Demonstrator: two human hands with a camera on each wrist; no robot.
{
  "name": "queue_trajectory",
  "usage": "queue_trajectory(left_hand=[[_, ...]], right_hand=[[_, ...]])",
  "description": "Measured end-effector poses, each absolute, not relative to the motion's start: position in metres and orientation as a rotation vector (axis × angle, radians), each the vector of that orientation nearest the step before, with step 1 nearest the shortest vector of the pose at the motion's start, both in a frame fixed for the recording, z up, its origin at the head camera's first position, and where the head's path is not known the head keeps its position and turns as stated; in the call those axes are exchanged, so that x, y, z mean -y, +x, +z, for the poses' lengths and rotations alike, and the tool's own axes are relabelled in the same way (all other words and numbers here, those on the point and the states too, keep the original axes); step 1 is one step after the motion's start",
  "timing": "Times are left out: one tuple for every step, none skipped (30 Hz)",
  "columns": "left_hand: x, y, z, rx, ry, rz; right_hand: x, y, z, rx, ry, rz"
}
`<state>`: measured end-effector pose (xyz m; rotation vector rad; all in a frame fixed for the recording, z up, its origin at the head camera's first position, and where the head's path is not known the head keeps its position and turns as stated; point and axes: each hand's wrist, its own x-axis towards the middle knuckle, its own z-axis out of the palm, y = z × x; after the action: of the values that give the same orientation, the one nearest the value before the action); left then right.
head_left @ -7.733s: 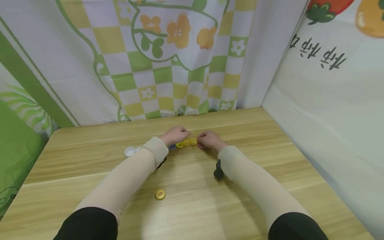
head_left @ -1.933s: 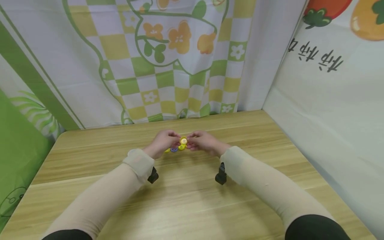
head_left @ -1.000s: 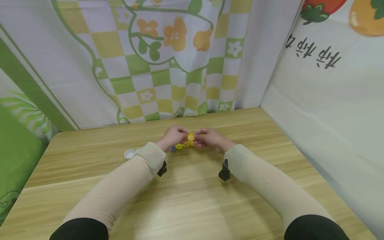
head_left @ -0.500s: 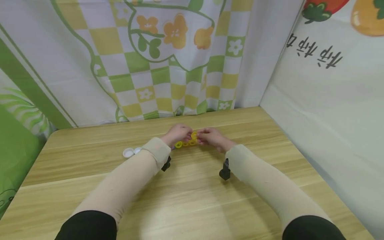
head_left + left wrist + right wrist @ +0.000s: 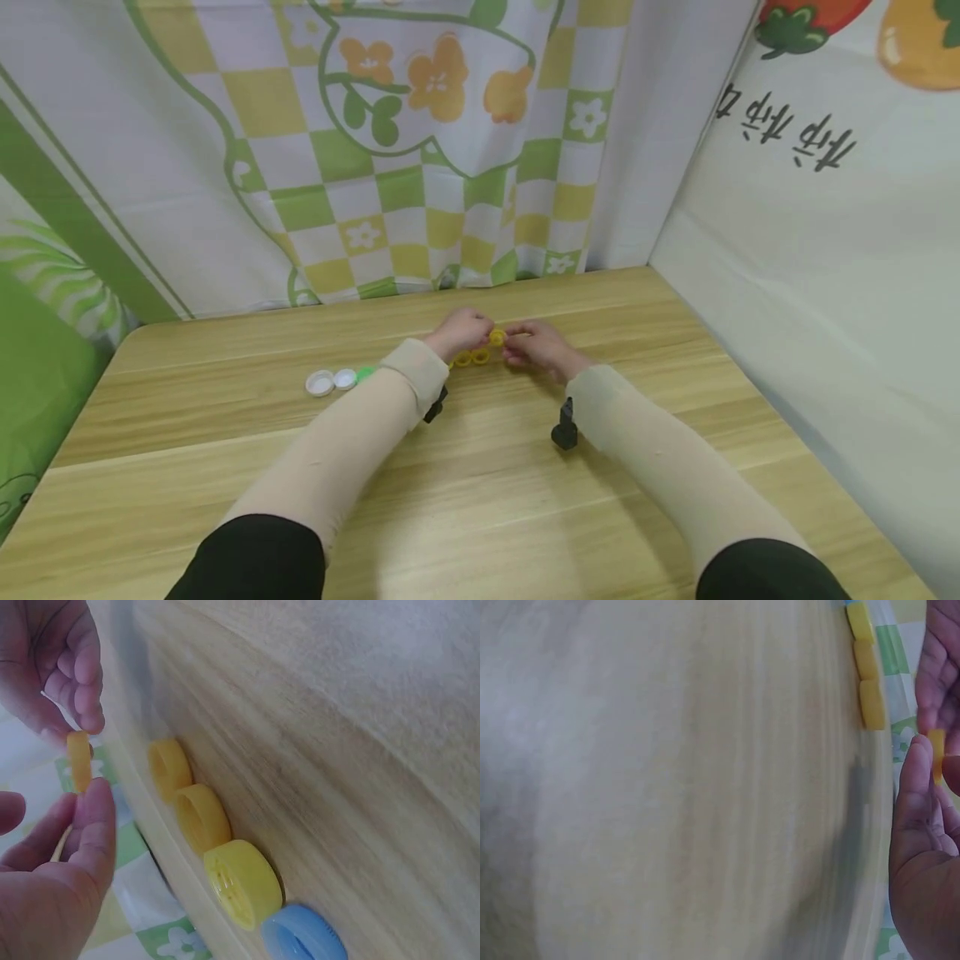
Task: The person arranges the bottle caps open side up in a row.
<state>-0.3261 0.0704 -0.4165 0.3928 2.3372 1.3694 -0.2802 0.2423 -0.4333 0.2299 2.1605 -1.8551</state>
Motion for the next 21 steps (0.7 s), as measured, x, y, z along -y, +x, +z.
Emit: queue_trajectory(left_hand=[[-0.072,-0.326,-0.417,-2.361,0.41,1.352],[-0.073,-0.325,-0.416,-2.389,0.429,1.328],[-0.074,-0.324,-0.416,-2.411,0.454,1.305],[-0.075,-0.324,-0.416,-2.439,0.484,1.275],[-0.077,-0.324,-0.416,-2.456,0.514,1.25],[-0.078,-0.324,-0.415,-2.474,0.545,1.219],[-0.079,-0.325,-0.415,-2.497,0.578,1.185],[-0.079,-0.325,-0.415,-2.512,0.601,1.161],[-0.081,-0.325,-0.415,-2.521,0.619,1.143],[-0.082,-0.325,-0.415,-2.535,0.64,1.122],[-0.083,-0.326,-0.415,-2.551,0.654,1.103],[-0.085,-0.326,-0.416,-2.579,0.676,1.074],[-0.086,-0.326,-0.416,-2.613,0.703,1.041],[-0.088,-0.326,-0.417,-2.64,0.723,1.015],[-0.09,-0.327,-0.418,-2.676,0.747,0.981],[-0.091,-0.327,-0.419,-2.712,0.768,0.949],[-0.092,-0.327,-0.42,-2.741,0.775,0.927],[-0.093,-0.327,-0.422,-2.766,0.784,0.905],[-0.094,-0.327,-0.423,-2.781,0.784,0.894],[-0.094,-0.327,-0.425,-2.786,0.778,0.888],[-0.094,-0.327,-0.427,-2.793,0.778,0.877]], right_hand=[[-0.243,-0.28,-0.434,-2.16,0.231,-1.858],[-0.243,-0.279,-0.435,-2.16,0.238,-1.861],[-0.243,-0.278,-0.435,-2.164,0.244,-1.862],[-0.243,-0.278,-0.436,-2.163,0.249,-1.867],[-0.243,-0.278,-0.437,-2.16,0.258,-1.876],[-0.243,-0.278,-0.437,-2.164,0.264,-1.878],[-0.242,-0.278,-0.437,-2.172,0.27,-1.878],[-0.242,-0.279,-0.437,-2.182,0.282,-1.874],[-0.242,-0.279,-0.436,-2.196,0.289,-1.867],[-0.242,-0.279,-0.436,-2.21,0.304,-1.859],[-0.242,-0.279,-0.435,-2.225,0.319,-1.853],[-0.241,-0.279,-0.435,-2.242,0.332,-1.843],[-0.241,-0.28,-0.434,-2.26,0.345,-1.835],[-0.24,-0.28,-0.434,-2.275,0.362,-1.827],[-0.24,-0.28,-0.435,-2.291,0.376,-1.818],[-0.239,-0.281,-0.436,-2.303,0.383,-1.814],[-0.238,-0.281,-0.437,-2.316,0.384,-1.805],[-0.237,-0.282,-0.439,-2.331,0.386,-1.789],[-0.236,-0.282,-0.44,-2.342,0.387,-1.772],[-0.235,-0.282,-0.442,-2.351,0.385,-1.758],[-0.234,-0.283,-0.444,-2.361,0.383,-1.742]])
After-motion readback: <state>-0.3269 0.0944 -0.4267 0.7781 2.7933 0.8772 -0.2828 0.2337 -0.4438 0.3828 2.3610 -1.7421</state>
